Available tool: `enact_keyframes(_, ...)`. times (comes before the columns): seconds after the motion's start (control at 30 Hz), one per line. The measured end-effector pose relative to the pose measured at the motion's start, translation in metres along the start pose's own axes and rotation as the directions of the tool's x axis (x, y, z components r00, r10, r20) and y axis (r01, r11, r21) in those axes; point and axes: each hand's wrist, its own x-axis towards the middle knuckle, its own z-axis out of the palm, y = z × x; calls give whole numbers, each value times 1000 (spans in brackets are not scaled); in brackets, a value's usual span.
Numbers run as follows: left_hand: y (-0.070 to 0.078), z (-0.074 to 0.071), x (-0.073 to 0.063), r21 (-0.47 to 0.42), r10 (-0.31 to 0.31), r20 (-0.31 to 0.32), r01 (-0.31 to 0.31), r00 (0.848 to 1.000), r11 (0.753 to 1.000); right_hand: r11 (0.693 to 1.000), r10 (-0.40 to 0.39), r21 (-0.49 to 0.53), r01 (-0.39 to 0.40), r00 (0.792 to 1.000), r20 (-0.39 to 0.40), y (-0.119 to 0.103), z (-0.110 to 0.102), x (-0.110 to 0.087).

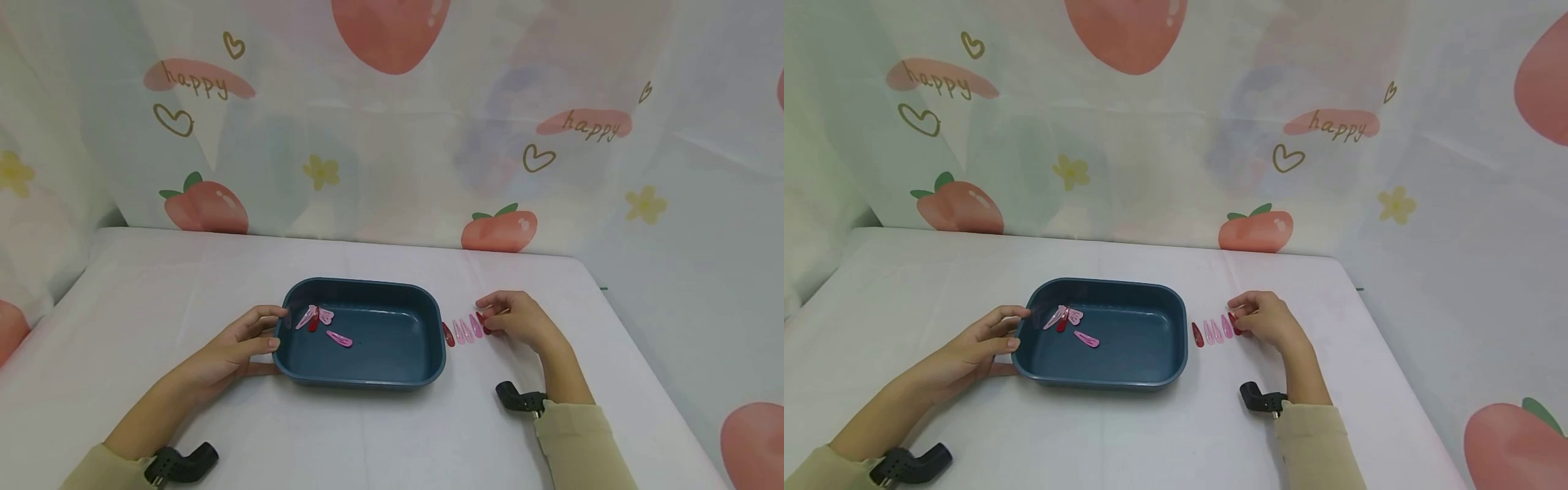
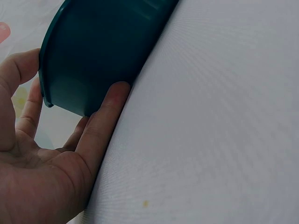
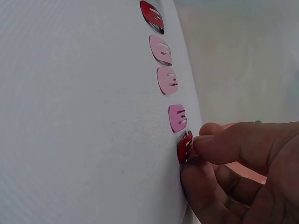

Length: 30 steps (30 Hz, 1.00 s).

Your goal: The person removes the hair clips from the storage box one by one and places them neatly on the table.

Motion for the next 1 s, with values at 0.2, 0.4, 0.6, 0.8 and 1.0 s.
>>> enact_keyframes(0.2,-1,-3,-2,2,-4,-6,4,1000,1000,1000,-3,-18,3,1000,9,-3,0,0)
enact_keyframes(0.4,-1,-4,-3,8,-1,-5,1,1000,1000,998,-55,1,55,998,10,-12,-2,-5)
enact_keyframes(0.6,2,-3,-3,19,2,-2,-2,1000,1000,984,-148,103,147,989,-2,-28,-6,-12)
enact_keyframes(0.8,2,-2,0,20,-9,-11,9,1000,1000,941,-284,190,280,959,-4,-54,-3,-19)
enact_keyframes(1.0,0,-3,2,36,-9,-24,10,1000,999,892,-390,256,372,920,24,-81,8,-18)
